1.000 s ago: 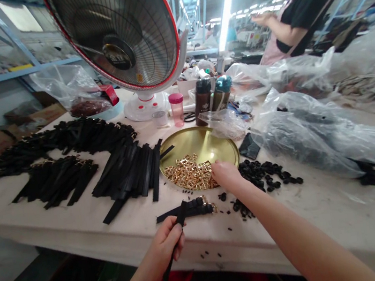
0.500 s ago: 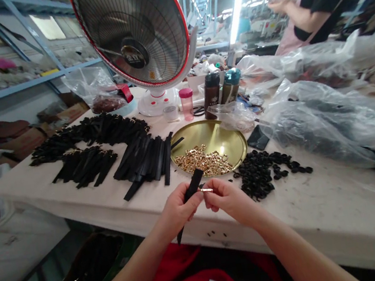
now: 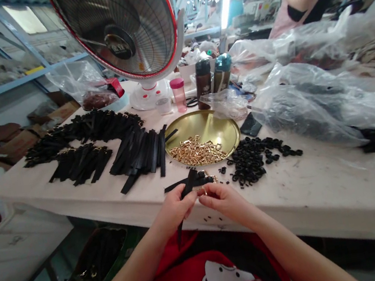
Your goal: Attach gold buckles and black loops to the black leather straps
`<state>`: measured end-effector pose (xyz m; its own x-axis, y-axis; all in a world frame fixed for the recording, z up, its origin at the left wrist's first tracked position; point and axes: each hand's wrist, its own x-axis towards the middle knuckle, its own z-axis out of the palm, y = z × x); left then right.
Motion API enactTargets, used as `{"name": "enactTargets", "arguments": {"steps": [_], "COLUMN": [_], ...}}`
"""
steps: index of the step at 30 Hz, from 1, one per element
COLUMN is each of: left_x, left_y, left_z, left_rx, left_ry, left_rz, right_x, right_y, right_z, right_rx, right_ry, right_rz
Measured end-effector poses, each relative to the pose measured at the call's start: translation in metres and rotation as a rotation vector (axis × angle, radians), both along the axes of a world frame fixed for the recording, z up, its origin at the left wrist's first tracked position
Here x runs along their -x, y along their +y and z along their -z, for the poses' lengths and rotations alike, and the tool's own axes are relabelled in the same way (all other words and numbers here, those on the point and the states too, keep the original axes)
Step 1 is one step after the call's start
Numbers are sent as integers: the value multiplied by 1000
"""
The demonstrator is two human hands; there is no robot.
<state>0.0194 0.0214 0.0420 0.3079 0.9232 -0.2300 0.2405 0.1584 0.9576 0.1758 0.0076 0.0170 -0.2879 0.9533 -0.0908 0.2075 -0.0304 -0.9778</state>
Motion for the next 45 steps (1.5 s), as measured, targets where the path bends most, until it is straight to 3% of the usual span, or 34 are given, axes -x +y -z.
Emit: {"name": "enactTargets", "arguments": {"steps": [5,9,12,17,19,21,24,27,31,35,37,41,45], "left_x": [3,5,3,2,3,5,5,5,6,11,14,18,16], "left_y": [2,2,1,-5,-7,-7,-8,-10,-15,-19,-22,-25,-24], "left_z": [-2,1,4,8,10,10,10,10,12,17,19,17,12], "left_rx": [429,613,501,-101,-244,-252,-144,-59,2,62,15,-155,-217], "left_ry": [-419,-561,-491,73,236,269,195,102,5,-37,28,223,289], "left_rz": [72,118,72,-80,-73,-43,22,101,150,143,118,206,276], "right_x": [2,4,7,14,13,10,5,4,7,9,10,14,22], "right_y": [-2,-3,-5,-16,-21,-24,-24,-24,-23,-22,-22,-22,-27], "right_z": [2,5,8,7,4,2,4,9,12,15,17,20,22], "right_rx": [-311,-384,-303,91,174,92,-165,-232,-91,250,372,475,512], "right_ry": [-89,-82,-62,87,136,114,3,-27,104,499,663,787,772], "right_rz": [77,143,193,201,144,161,284,265,275,410,460,514,499]}}
